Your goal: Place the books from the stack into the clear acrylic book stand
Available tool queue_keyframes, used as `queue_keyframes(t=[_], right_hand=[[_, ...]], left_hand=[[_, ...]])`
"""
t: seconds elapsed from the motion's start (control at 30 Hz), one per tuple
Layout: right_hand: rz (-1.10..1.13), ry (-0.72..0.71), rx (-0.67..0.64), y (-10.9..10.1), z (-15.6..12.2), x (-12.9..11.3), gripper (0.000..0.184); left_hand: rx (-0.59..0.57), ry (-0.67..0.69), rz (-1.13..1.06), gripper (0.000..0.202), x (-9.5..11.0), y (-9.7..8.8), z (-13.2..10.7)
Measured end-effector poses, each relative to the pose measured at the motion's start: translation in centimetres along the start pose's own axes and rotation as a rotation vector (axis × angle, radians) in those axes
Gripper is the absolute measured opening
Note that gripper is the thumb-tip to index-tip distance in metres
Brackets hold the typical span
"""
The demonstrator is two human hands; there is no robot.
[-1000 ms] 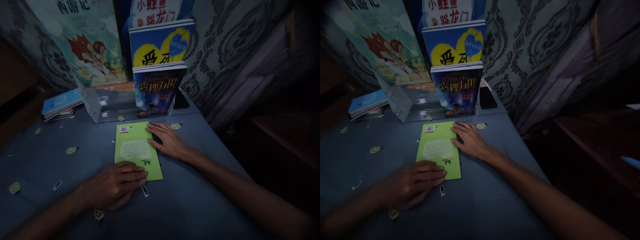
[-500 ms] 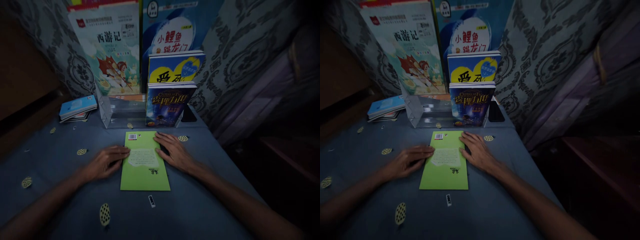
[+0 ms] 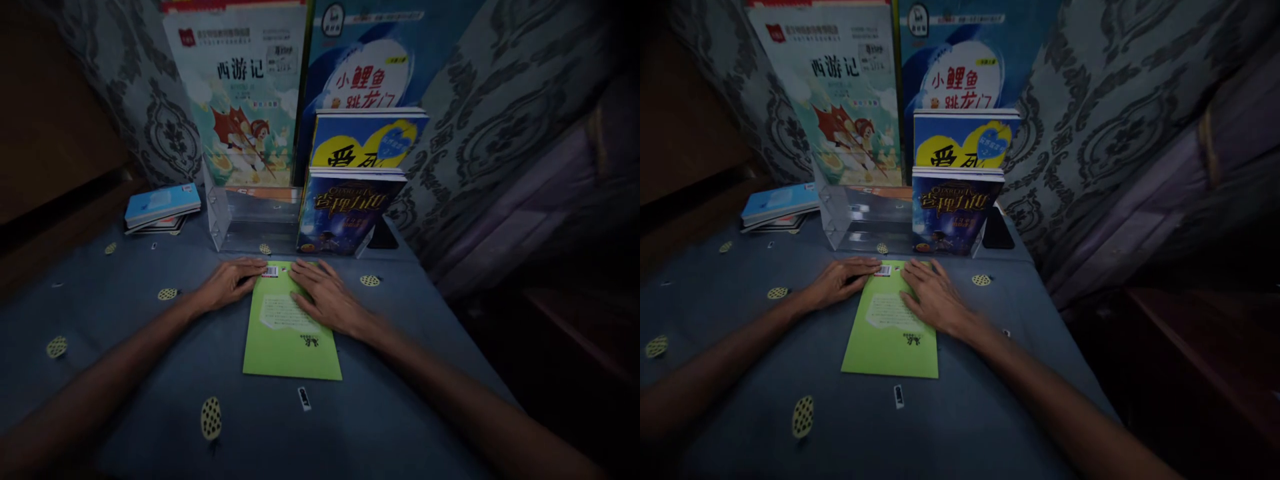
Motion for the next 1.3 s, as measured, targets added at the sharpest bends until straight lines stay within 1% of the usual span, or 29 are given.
queue_keyframes(t=[0.1,0.23,0.3,0.33,0.37,0.43,0.53,0.63,0.73,0.83,1.07,1.2,1.3], right_hand=[[0.066,-0.073,-0.058,1.4,1.0,-2.9,0.046],[0.152,-0.209,-0.131,3.0,0.1,-6.8,0.044],[0.167,-0.238,-0.161,3.4,-0.5,-7.7,0.044],[0.165,-0.235,-0.172,3.5,-0.6,-7.7,0.045],[0.159,-0.219,-0.174,3.5,-0.6,-7.4,0.047],[0.139,-0.164,-0.157,3.3,-0.3,-6.1,0.051],[0.113,-0.055,-0.091,2.7,0.2,-2.9,0.053],[0.1,0.045,-0.004,1.6,0.1,0.5,0.053],[0.114,0.083,0.048,0.9,-0.4,2.6,0.052],[0.138,0.101,0.058,0.7,-0.8,3.2,0.053],[0.154,0.104,0.077,1.1,-0.7,3.2,0.053],[0.136,0.11,0.075,1.1,-0.7,3.3,0.053],[0.131,0.106,0.074,1.1,-0.7,3.1,0.052]], left_hand=[[-0.011,-0.024,-0.015,0.035,-0.3,0.1,-0.2],[-0.014,-0.015,-0.025,0.036,-0.4,0.2,-0.2],[-0.005,-0.009,-0.032,0.036,-0.4,0.2,-0.2],[-0.001,-0.008,-0.034,0.036,-0.3,0.2,-0.3],[0.002,-0.008,-0.034,0.036,-0.3,0.1,-0.3],[0.005,-0.009,-0.024,0.035,-0.3,0.1,-0.3],[0.004,-0.006,-0.007,0.034,-0.4,0.2,-0.3],[0.001,-0.007,0.001,0.034,-0.5,0.4,-0.3],[0.004,-0.007,0.006,0.035,-0.5,0.4,-0.3],[-0.003,-0.007,0.004,0.036,-0.3,0.4,-0.4],[-0.073,-0.034,0.074,0.046,0.4,0.3,-0.6],[-0.108,0.001,0.116,0.045,1.2,0.4,-0.6],[-0.152,0.044,0.128,0.044,2.2,0.6,-0.4]])
Point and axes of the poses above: each hand's wrist, its own z-axis towards the middle knuckle, its own y-axis out of the palm, x = y × z, the point moved 5 cm from there along z, towards the middle knuckle, and after that the axes turned 10 degrees about z, right-handed, at the moved point
